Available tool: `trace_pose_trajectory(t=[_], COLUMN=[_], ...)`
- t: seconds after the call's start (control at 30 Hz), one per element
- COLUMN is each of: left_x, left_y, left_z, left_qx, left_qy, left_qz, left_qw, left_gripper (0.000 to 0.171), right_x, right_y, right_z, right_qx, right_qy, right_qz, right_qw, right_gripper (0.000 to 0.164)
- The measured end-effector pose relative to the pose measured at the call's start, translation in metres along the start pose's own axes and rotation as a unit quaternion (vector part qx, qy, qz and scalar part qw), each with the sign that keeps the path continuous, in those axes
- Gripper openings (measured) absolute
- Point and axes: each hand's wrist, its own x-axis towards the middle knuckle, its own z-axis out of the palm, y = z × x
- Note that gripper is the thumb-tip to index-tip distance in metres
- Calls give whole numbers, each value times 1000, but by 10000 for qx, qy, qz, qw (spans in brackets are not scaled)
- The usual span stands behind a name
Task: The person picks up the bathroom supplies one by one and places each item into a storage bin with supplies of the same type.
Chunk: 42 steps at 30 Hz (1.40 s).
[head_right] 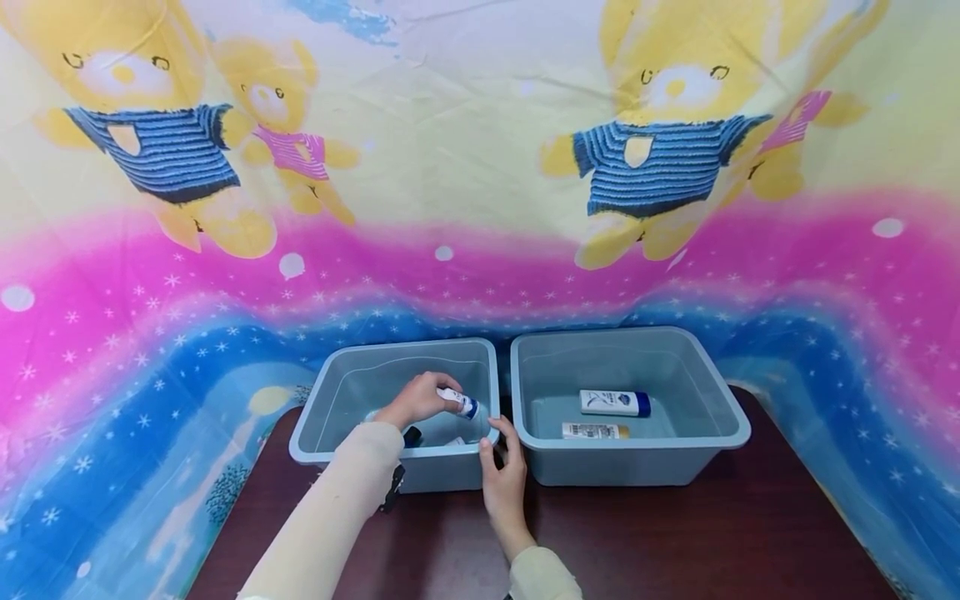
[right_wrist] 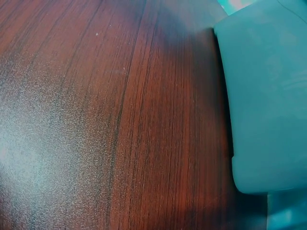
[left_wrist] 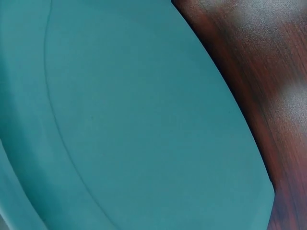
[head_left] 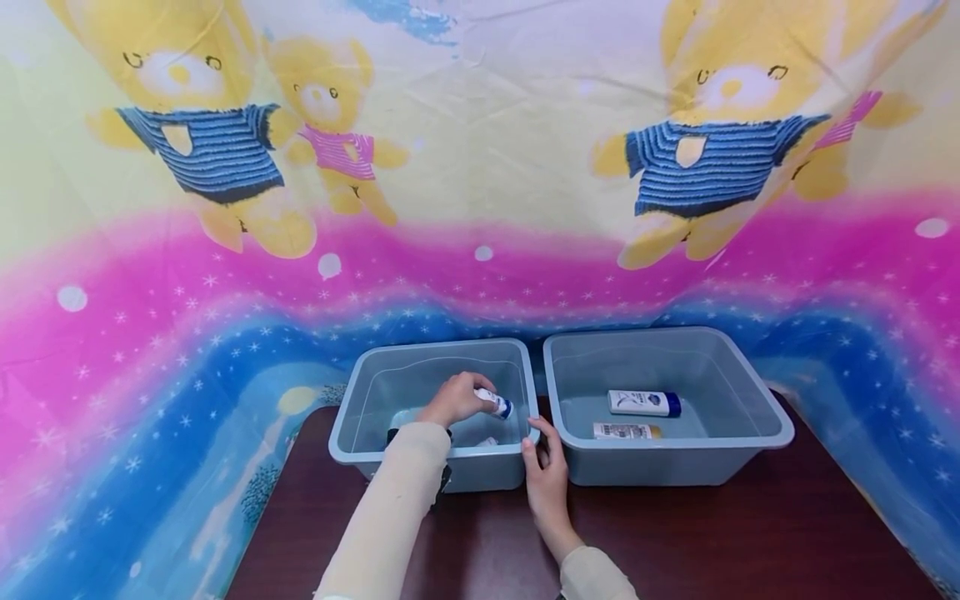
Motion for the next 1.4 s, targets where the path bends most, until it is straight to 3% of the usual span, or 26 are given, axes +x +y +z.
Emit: trace_pose_trajectory(t=[0.3, 0.57, 0.97, 1.4], left_x=[2, 0, -1, -5], left_y=[3, 8, 12, 15], left_z=[4, 5, 4, -1], left_qx=[126, 166, 122, 254], left_qy=[68, 11, 90, 11], left_qz=[84, 87, 489, 638], left_qw=[9999, 9998, 9987, 9976], left_gripper=[27, 32, 25, 25], right_x=[0, -1, -1, 0], right_y=[3, 0, 3, 3], right_z=[0, 2, 2, 0], right_qx=[4, -27, 46, 38], right_qy=[112, 95, 175, 88], right_qz=[-276, -209, -400, -162], right_qw=[9996, 9997, 9990, 9998], right_gripper=[33, 33, 32, 34])
